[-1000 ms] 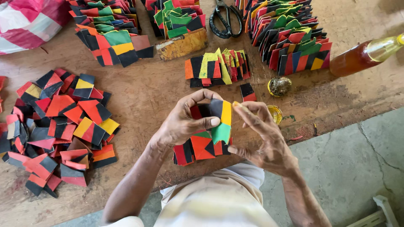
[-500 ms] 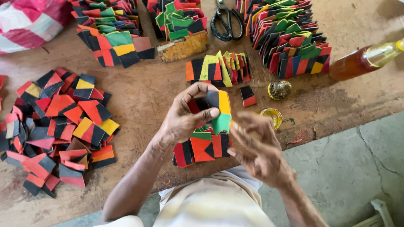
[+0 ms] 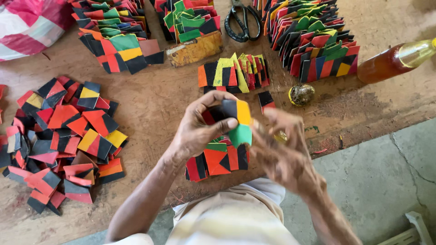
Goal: The person picks colorful cut leather pieces from a pile and stacks them into layered sets on the table. They dip a small applicator into a jar of glue and dab glue onto pieces, then press additional leather pieces on top to build up the stacks.
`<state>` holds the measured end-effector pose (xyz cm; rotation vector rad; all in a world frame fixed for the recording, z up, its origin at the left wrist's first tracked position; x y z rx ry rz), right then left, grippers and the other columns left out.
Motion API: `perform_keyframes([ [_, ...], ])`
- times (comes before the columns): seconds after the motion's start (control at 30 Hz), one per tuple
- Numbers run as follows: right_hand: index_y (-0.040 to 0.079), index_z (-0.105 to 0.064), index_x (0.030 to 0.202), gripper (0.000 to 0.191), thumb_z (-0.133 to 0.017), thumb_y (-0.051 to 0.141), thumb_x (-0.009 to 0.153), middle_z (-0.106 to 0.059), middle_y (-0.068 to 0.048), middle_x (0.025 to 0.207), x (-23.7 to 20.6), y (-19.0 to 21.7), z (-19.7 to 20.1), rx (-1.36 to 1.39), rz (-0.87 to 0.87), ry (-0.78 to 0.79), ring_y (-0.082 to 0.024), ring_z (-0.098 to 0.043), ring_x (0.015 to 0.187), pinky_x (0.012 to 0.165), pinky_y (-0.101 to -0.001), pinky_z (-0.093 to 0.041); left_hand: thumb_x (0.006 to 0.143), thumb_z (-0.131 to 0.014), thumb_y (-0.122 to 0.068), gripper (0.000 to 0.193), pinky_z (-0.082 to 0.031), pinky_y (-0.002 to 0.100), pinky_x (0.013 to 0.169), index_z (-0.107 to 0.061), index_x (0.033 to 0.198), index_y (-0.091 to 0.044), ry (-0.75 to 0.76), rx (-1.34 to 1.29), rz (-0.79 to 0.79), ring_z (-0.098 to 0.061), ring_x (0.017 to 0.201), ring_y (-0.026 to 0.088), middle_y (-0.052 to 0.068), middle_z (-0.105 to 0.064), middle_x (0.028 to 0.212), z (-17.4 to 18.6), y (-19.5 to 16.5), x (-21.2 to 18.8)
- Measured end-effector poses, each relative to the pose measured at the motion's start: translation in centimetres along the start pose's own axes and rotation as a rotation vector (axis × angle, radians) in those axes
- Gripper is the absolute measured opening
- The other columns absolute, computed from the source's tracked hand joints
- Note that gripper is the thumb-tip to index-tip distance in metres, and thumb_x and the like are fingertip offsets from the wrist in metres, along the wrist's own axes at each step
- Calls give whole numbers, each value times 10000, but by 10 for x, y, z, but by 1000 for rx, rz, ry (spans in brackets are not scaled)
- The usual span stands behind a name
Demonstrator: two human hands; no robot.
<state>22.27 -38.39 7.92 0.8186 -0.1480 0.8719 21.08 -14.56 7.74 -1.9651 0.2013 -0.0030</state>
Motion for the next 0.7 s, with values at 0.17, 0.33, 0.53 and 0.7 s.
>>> perform_keyframes([
  [0.17, 243, -696, 1282, 454, -803, 145, 852, -518, -70, 1389, -42, 10, 4, 8, 8, -55, -216, -505, 1147, 884, -280, -545, 947, -748, 10, 402, -478, 268, 665, -696, 1340, -51, -106, 257, 55, -585, 818, 125, 72, -699, 1082, 11, 3, 2],
  [0.33, 196, -717, 1254, 398, -801, 165, 866, -497, -55, 1425, -69, -14, 32, 78, -311, -225, -149, -561, 1122, 919, -269, -557, 789, -668, 83, 581, -484, 452, 1181, -653, 1346, -82, 329, 971, -670, -604, 1363, 330, 110, -658, 1381, 9, 23, 26],
  [0.53, 90, -489, 1498, 793, -843, 240, 805, -498, -132, 1471, -73, -27, 47, -54, -389, -225, -225, -533, 1231, 971, -279, -558, 957, -565, -146, 451, -368, 509, 1227, -608, 1403, -97, 535, 1389, -776, -468, 1442, 361, 105, -541, 1515, 8, 56, 59],
  [0.7, 33, -84, 1629, 1322, -883, 372, 631, -419, -258, 1530, -46, -39, 24, -27, -431, -80, -354, -464, 1401, 1071, -448, -510, 937, -560, -177, 505, -379, 509, 1197, -596, 1433, -88, 586, 1522, -830, -463, 1423, 378, 124, -529, 1523, 8, 71, 72],
])
Point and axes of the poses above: each hand's wrist, its own x-axis towards the middle knuckle, its own z-axis out of the back of the hand, y = z × x, the point moved 1 cm from there along x, towards the middle knuckle
